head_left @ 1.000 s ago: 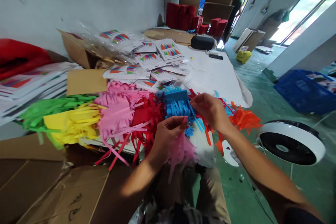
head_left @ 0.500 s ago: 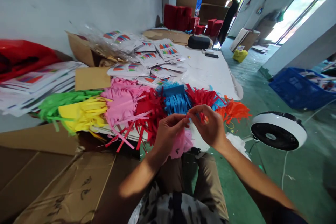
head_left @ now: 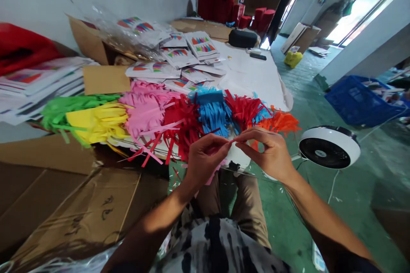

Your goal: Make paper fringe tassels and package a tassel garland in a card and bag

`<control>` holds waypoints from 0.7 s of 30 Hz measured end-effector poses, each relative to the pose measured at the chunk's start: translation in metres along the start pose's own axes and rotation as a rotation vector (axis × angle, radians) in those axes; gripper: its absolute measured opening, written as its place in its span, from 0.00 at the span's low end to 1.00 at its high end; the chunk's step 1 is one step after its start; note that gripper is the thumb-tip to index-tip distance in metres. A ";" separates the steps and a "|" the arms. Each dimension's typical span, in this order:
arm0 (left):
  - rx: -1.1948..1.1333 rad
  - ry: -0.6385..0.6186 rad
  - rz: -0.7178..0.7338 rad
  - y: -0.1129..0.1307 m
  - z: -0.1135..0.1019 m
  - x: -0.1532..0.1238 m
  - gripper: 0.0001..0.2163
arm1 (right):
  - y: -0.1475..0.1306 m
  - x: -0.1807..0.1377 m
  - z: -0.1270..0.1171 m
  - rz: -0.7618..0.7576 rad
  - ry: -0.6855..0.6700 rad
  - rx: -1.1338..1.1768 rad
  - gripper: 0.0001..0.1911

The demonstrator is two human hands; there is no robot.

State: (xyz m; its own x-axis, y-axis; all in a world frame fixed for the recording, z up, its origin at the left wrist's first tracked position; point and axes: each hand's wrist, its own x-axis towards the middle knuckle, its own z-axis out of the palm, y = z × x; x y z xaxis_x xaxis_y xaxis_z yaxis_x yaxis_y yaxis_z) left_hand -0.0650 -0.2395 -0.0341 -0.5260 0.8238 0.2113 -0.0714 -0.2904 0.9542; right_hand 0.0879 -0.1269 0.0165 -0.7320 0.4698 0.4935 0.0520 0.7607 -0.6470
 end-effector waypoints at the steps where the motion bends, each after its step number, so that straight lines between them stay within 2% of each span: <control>1: 0.009 -0.007 0.005 0.000 0.001 -0.001 0.06 | -0.001 -0.001 -0.001 0.007 -0.002 -0.018 0.04; 5: 0.065 -0.035 0.028 0.003 0.004 -0.005 0.06 | -0.002 -0.004 -0.004 0.023 0.008 -0.078 0.04; 14: 0.243 -0.141 0.174 0.005 0.000 -0.003 0.02 | -0.006 -0.006 -0.012 0.044 -0.123 -0.070 0.01; 17: 0.207 -0.168 0.090 0.005 -0.002 -0.004 0.05 | -0.006 -0.006 -0.013 0.064 -0.151 -0.076 0.02; 21: 0.122 -0.175 -0.054 0.002 -0.003 -0.005 0.10 | -0.004 -0.007 -0.013 0.107 -0.085 -0.087 0.02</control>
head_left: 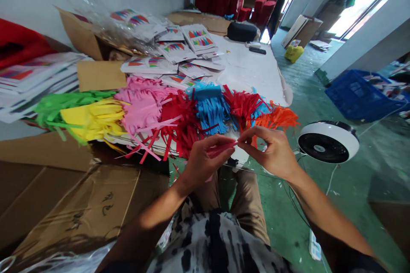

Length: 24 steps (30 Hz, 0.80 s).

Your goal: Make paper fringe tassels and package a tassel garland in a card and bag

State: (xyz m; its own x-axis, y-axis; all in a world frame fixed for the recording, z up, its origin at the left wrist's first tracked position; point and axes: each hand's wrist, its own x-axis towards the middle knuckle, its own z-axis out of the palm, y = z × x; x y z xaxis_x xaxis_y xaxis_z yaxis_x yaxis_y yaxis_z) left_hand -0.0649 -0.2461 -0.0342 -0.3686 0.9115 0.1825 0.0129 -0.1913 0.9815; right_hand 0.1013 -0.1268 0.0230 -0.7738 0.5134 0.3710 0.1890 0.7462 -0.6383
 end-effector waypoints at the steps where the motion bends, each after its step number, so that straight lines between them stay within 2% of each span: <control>1: -0.010 0.003 -0.010 -0.001 0.000 0.000 0.10 | 0.001 0.000 0.000 0.009 0.008 0.008 0.03; 8: -0.078 0.048 0.001 -0.007 0.004 0.004 0.12 | 0.007 0.001 0.004 0.039 -0.039 0.093 0.07; 11: -0.102 0.046 -0.021 -0.007 0.004 0.005 0.14 | 0.010 0.001 0.006 0.045 -0.015 0.109 0.06; 15: 0.017 -0.071 -0.040 -0.007 0.001 0.007 0.14 | 0.014 -0.001 0.011 0.062 0.018 0.094 0.07; 18: 0.172 -0.168 -0.003 -0.008 -0.003 0.007 0.13 | 0.017 0.000 0.011 0.067 -0.062 0.069 0.07; 20: 0.214 -0.183 0.005 -0.011 -0.007 0.007 0.16 | 0.020 0.001 0.008 0.080 -0.054 0.044 0.07; 22: 0.199 -0.196 -0.022 -0.014 -0.012 0.007 0.16 | 0.024 0.003 0.006 0.105 0.020 0.042 0.08; 24: 0.168 -0.186 -0.050 -0.016 -0.017 0.007 0.17 | 0.028 0.005 0.008 0.144 0.052 0.109 0.06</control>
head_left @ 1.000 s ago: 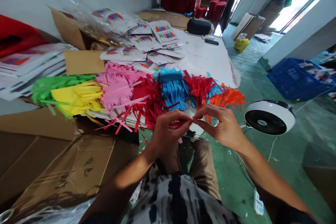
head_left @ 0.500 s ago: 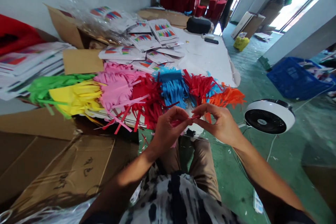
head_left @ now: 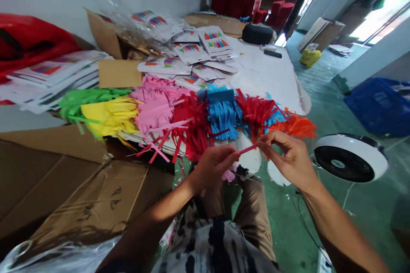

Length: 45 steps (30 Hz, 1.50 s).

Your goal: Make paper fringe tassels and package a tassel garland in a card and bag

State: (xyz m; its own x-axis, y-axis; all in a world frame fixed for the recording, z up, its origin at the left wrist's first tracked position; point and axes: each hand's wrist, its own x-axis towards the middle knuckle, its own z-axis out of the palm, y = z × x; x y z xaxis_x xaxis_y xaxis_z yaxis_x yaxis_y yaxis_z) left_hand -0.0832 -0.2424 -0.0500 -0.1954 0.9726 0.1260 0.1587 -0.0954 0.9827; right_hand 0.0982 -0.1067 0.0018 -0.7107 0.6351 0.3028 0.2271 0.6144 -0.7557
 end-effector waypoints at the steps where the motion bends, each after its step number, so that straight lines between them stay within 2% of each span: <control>1: -0.004 0.014 0.000 -0.002 -0.002 0.000 0.17 | 0.002 0.001 0.003 0.027 -0.029 0.060 0.08; 3: 0.019 0.036 0.019 -0.005 -0.004 0.002 0.17 | 0.008 0.005 0.013 0.093 -0.135 0.191 0.15; 5: 0.074 0.031 0.031 -0.009 -0.005 0.005 0.16 | 0.016 0.013 0.023 0.156 -0.205 0.295 0.14; 6: 0.114 0.041 0.032 -0.012 -0.006 0.006 0.15 | 0.021 0.020 0.025 0.185 -0.192 0.330 0.13; 8: 0.210 0.120 0.056 -0.019 -0.011 0.007 0.15 | 0.031 0.040 0.026 0.230 -0.036 0.366 0.13; 10: 0.305 0.241 0.120 -0.024 -0.023 0.004 0.20 | 0.042 0.066 0.019 0.212 0.241 0.325 0.12; 12: 0.373 0.332 0.198 -0.026 -0.043 -0.003 0.19 | 0.054 0.090 0.011 0.039 0.507 0.138 0.15; 13: 0.406 0.364 0.228 -0.027 -0.057 -0.008 0.16 | 0.060 0.099 0.007 -0.088 0.588 -0.007 0.17; 14: 0.447 0.402 0.247 -0.026 -0.073 -0.013 0.13 | 0.067 0.105 0.006 -0.217 0.604 -0.167 0.19; 15: 0.502 0.449 0.255 -0.026 -0.091 -0.018 0.10 | 0.074 0.109 0.006 -0.322 0.559 -0.326 0.21; 16: 0.572 0.518 0.256 -0.027 -0.110 -0.023 0.10 | 0.081 0.110 0.008 -0.389 0.458 -0.465 0.23; 17: 0.649 0.592 0.237 -0.029 -0.130 -0.026 0.11 | 0.088 0.109 0.012 -0.418 0.326 -0.583 0.24; 19: 0.806 0.710 0.181 -0.035 -0.167 -0.030 0.13 | 0.095 0.105 0.024 -0.378 0.062 -0.770 0.25; 21: 0.915 0.715 0.114 -0.046 -0.195 -0.031 0.15 | 0.090 0.102 0.039 -0.321 -0.128 -0.894 0.21; 23: 0.950 0.642 0.074 -0.059 -0.207 -0.031 0.17 | 0.072 0.108 0.055 -0.330 -0.182 -0.937 0.16; 26: 0.916 0.539 0.116 -0.075 -0.202 -0.032 0.16 | 0.029 0.136 0.091 -0.405 -0.111 -0.831 0.11; 28: 0.861 0.527 0.187 -0.080 -0.190 -0.036 0.14 | 0.002 0.166 0.128 -0.484 -0.120 -0.666 0.11; 32: 0.686 0.528 0.283 -0.080 -0.171 -0.048 0.10 | -0.027 0.224 0.220 -0.575 -0.313 -0.451 0.09; 34: 0.631 0.563 0.290 -0.078 -0.170 -0.056 0.09 | -0.027 0.241 0.260 -0.550 -0.437 -0.418 0.16; 36: 0.618 0.642 0.264 -0.077 -0.174 -0.063 0.08 | -0.023 0.250 0.287 -0.521 -0.517 -0.426 0.21; 39: 0.585 0.759 0.201 -0.079 -0.184 -0.070 0.08 | -0.013 0.253 0.305 -0.512 -0.517 -0.394 0.15; 45: 0.467 0.895 0.129 -0.091 -0.193 -0.067 0.10 | -0.006 0.253 0.308 -0.520 -0.416 -0.304 0.04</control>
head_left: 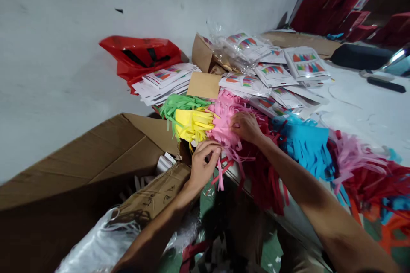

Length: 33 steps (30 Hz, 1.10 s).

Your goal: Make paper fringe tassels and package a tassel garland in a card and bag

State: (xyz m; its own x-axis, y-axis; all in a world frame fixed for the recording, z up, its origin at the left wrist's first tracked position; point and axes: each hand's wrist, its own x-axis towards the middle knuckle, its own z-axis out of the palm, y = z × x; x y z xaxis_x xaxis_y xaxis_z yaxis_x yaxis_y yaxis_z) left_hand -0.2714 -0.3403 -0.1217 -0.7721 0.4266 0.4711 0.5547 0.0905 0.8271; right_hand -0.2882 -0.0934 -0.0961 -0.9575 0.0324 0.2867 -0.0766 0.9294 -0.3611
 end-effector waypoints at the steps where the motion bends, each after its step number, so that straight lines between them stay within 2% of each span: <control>1: -0.009 0.040 -0.033 -0.001 0.001 0.001 0.10 | 0.000 0.000 0.000 0.007 0.016 -0.009 0.05; 4: -0.037 0.115 -0.121 -0.003 0.002 0.008 0.10 | 0.001 0.000 -0.003 -0.014 0.051 -0.024 0.05; 8: -0.068 0.057 -0.265 -0.010 -0.001 0.027 0.12 | -0.005 -0.001 -0.016 -0.031 0.089 -0.029 0.07; 10: -0.106 0.046 -0.353 -0.017 -0.001 0.037 0.14 | -0.016 -0.003 -0.020 -0.021 0.045 -0.036 0.09; 14: -0.429 0.128 -0.519 -0.024 0.002 0.050 0.14 | -0.054 -0.014 -0.012 -0.036 -0.047 -0.125 0.13; 17: -0.668 0.185 -0.633 -0.018 0.002 0.054 0.15 | -0.079 -0.023 -0.001 0.000 -0.050 -0.225 0.14; 20: -0.789 0.195 -0.736 -0.006 0.000 0.056 0.16 | -0.090 -0.030 0.005 0.084 -0.026 -0.212 0.11; 23: -0.769 0.189 -0.788 0.002 -0.001 0.060 0.15 | -0.091 -0.033 0.003 0.165 0.035 -0.120 0.11; 26: -0.688 0.159 -0.815 0.004 0.000 0.063 0.13 | -0.088 -0.035 -0.002 0.244 0.078 0.072 0.10; 30: -0.613 0.138 -0.731 0.002 0.003 0.069 0.13 | -0.085 -0.037 -0.012 0.347 0.119 0.354 0.04; 33: -0.611 0.126 -0.716 0.001 0.005 0.074 0.18 | -0.084 -0.042 -0.018 0.351 0.129 0.427 0.03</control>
State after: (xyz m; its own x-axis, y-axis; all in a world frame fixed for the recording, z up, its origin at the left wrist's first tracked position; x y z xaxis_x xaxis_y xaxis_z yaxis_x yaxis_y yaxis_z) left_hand -0.3267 -0.3042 -0.0874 -0.9134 0.3487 -0.2098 -0.2941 -0.2091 0.9326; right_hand -0.2369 -0.1662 -0.0620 -0.9062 0.3823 0.1806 0.1091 0.6241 -0.7737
